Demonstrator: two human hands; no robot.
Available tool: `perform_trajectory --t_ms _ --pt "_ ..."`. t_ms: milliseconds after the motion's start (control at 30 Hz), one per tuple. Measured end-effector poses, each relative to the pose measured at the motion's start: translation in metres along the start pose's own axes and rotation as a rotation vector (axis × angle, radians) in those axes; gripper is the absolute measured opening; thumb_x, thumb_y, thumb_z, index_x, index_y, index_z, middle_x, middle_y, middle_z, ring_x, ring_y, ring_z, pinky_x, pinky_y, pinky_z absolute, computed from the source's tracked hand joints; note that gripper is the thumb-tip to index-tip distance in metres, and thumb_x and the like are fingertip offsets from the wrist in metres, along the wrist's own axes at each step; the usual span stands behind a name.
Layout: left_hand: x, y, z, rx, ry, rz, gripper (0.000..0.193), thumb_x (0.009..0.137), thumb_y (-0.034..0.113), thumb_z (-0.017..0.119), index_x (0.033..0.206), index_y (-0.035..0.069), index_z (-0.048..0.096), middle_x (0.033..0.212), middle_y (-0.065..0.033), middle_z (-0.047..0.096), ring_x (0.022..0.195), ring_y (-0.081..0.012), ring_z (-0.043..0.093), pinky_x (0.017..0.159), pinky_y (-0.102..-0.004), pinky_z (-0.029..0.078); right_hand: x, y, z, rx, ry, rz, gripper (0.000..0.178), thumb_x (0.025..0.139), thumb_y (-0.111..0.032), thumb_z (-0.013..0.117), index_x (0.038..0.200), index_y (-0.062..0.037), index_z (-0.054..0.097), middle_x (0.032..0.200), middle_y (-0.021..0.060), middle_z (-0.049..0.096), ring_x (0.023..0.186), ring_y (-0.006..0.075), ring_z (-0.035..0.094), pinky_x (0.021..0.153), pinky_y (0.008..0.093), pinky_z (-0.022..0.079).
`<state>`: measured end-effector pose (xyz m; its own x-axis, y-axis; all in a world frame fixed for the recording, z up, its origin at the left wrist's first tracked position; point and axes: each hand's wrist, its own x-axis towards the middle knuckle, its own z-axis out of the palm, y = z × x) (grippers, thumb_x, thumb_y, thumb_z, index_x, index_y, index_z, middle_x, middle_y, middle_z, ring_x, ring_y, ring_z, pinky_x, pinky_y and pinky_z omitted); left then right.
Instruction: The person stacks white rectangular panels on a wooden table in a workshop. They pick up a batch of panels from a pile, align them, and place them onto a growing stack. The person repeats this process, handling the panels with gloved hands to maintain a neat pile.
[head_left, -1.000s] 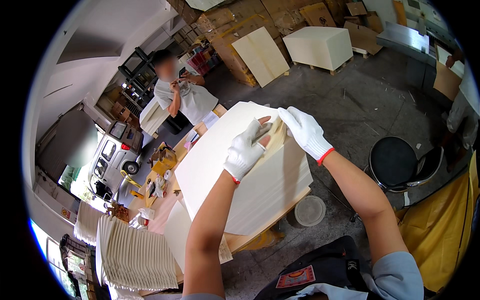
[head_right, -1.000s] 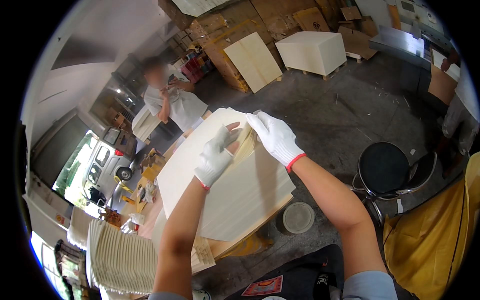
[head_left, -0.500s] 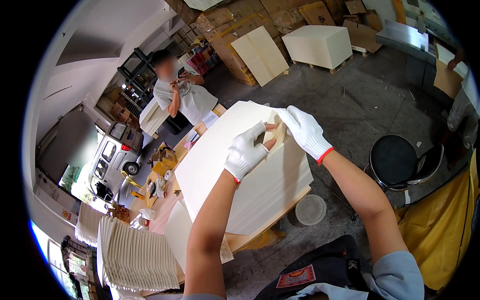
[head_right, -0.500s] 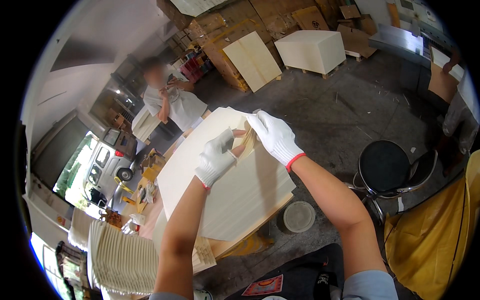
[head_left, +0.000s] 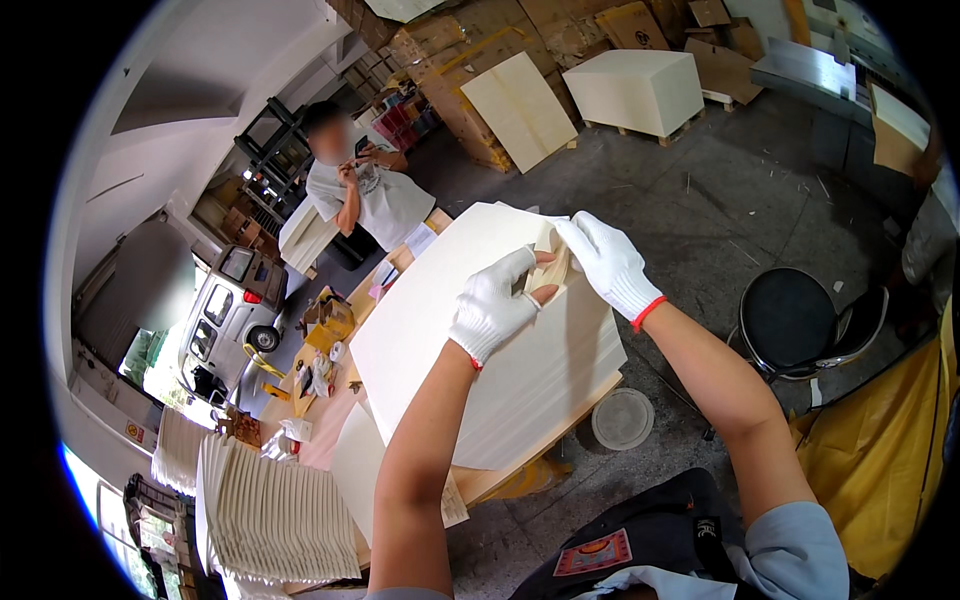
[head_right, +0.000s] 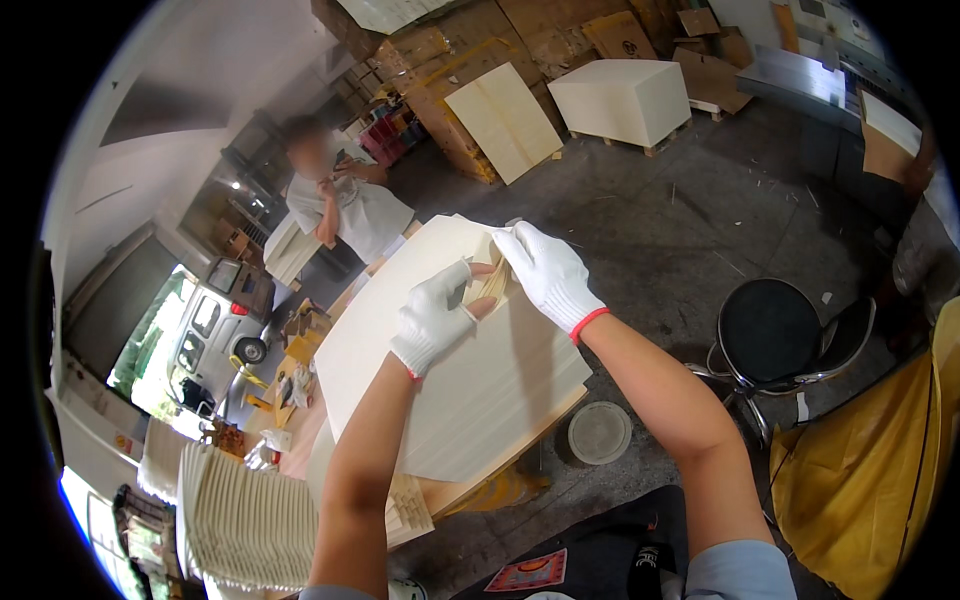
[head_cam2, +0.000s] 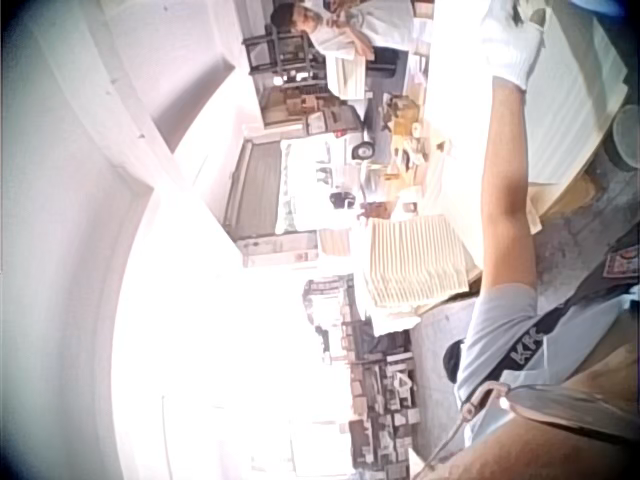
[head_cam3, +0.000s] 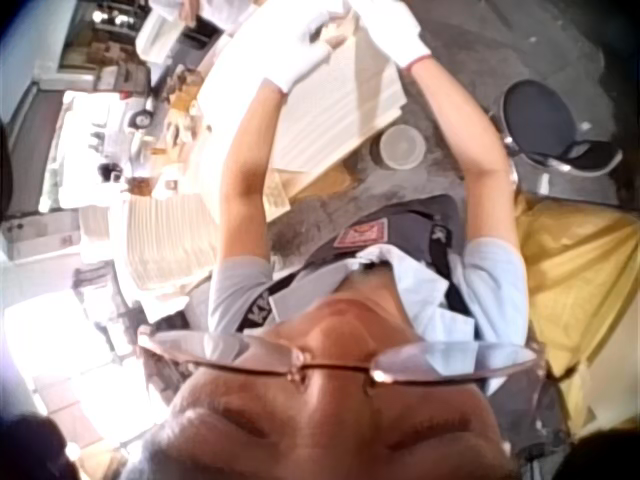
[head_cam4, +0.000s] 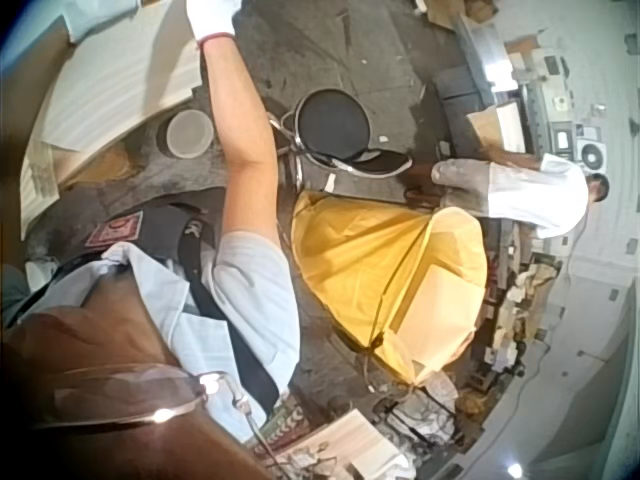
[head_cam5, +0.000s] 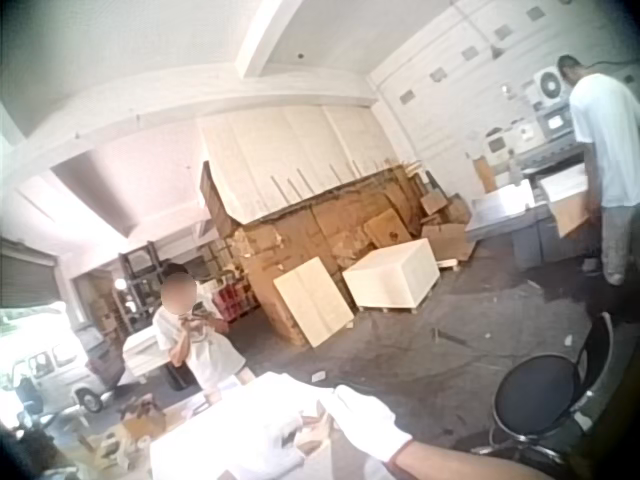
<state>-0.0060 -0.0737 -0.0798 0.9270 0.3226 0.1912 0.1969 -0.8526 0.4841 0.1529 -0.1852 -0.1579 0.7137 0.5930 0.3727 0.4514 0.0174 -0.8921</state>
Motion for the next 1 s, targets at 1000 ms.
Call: perform_trajectory --t_ms 1000 --pt "0.001 -0.005 -0.005 -0.187 -0.015 -0.006 0.062 0.093 0.013 0.074 0.152 0.013 0.055 0.139 -0.0116 0.068 0.121 -0.0226 0.065 0.099 -0.0338 0.053 -0.003 -0.018 -0.008 -0.030 -0.017 0.068 0.058 0.107 -0.059 0.045 0.114 -0.0060 0.067 0.086 0.0157 0.068 0.083 0.0333 0.066 0.079 0.0404 0.050"
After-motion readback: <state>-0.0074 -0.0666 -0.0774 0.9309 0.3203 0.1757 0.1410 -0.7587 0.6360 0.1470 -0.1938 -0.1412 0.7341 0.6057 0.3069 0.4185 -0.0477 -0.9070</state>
